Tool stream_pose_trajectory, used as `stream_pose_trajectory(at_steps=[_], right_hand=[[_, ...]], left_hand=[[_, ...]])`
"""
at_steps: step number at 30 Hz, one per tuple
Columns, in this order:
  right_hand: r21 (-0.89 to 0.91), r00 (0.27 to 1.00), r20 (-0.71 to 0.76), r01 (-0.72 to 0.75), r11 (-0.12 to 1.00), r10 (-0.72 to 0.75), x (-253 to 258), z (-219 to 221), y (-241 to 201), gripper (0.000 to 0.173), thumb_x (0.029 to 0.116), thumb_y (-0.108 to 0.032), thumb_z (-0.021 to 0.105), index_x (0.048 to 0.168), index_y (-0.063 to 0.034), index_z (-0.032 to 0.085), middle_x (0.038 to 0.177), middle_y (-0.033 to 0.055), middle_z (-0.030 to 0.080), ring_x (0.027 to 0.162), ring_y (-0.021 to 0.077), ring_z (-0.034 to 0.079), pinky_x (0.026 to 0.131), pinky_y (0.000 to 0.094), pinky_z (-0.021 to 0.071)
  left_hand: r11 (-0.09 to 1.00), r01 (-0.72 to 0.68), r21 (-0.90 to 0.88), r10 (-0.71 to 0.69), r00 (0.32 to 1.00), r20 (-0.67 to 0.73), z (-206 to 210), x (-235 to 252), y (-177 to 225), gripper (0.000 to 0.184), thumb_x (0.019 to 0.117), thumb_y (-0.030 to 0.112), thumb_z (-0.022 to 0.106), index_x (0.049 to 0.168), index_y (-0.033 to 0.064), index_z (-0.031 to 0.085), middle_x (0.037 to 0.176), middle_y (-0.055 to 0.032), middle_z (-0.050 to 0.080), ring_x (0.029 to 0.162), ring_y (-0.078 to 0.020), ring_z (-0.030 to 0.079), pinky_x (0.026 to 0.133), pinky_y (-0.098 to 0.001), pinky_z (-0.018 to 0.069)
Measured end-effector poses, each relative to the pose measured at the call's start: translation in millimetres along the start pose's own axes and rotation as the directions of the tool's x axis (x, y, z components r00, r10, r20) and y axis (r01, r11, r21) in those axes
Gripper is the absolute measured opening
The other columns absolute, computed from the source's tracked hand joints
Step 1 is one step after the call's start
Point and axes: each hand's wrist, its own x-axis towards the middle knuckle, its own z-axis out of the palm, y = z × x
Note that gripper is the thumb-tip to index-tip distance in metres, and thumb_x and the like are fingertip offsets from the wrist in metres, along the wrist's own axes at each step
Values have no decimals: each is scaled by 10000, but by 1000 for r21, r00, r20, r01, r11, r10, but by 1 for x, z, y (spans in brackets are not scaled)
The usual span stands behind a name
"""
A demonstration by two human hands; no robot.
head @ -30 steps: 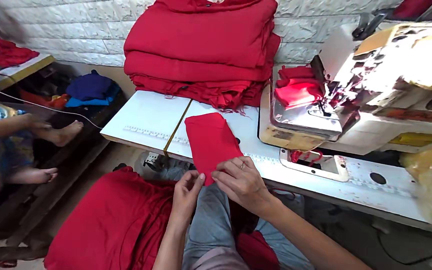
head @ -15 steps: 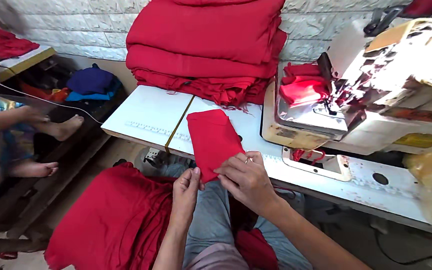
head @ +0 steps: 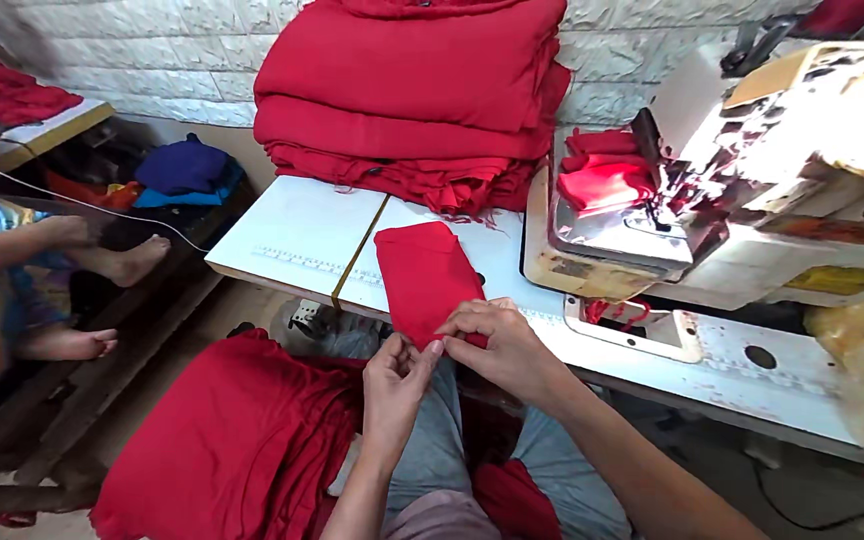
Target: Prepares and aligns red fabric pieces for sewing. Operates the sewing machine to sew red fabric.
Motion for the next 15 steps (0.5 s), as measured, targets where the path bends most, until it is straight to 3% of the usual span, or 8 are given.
stream_pose_trajectory(at_steps=[3, 5, 7, 11, 13, 15], right_hand=[[-23, 998, -41, -48, 999, 47, 6, -8, -4, 251, 997, -222, 546, 971, -81, 752, 834, 8, 694, 814, 106, 631, 852, 424, 439], [-82, 988, -129, -93, 992, 83, 18, -14, -6, 255, 1038, -224, 496, 993, -72, 696, 726, 17, 621, 679, 132, 597, 662, 384, 478], [-155, 978, -182, -134, 979, 105, 36, -26, -12, 249, 1079, -228, 483, 1075, -48, 655, 727, 78, 609, 646, 229, 612, 597, 449, 502], [-336, 972, -222, -155, 929, 82, 96, -55, -25, 268, 1096, -212, 446, 1152, -20, 624, 874, 182, 676, 813, 382, 689, 701, 584, 536], [-312, 959, -260, -197, 929, 116, 132, -76, -27, 295, 1099, -197, 419, 1200, 0, 614, 991, 226, 686, 955, 416, 685, 812, 614, 525], [-241, 930, -348, -208, 948, 115, 164, -94, -26, 310, 1097, -157, 391, 1245, 29, 591, 1105, 245, 672, 1066, 394, 663, 910, 583, 505]], left_hand=[[1000, -18, -7, 18, 1000, -10, 3, 0, -4, 95, 999, 71, 621, 1019, -18, 649, 753, -17, 702, 595, -77, 663, 544, -221, 567], [1000, -5, 9, 5, 1000, -13, 1, -2, -9, 93, 1004, 64, 604, 1028, -15, 648, 737, -9, 698, 584, -72, 660, 541, -219, 567], [1000, 17, 1, -17, 1000, -19, 0, -3, -14, 91, 1002, 60, 607, 1019, -15, 654, 729, -13, 700, 577, -74, 659, 541, -218, 569], [999, 46, -19, -46, 999, -13, 1, -1, -21, 109, 1004, 59, 603, 1038, -28, 660, 734, -31, 705, 588, -91, 670, 557, -226, 578], [999, 43, 2, -43, 999, 4, 0, 0, -22, 112, 1008, 69, 602, 1039, -22, 658, 728, -28, 697, 596, -91, 670, 567, -231, 578], [998, 29, 58, -30, 1000, 8, -2, 1, -22, 132, 1002, 112, 624, 1047, -8, 656, 720, -12, 683, 588, -81, 654, 554, -230, 565]])
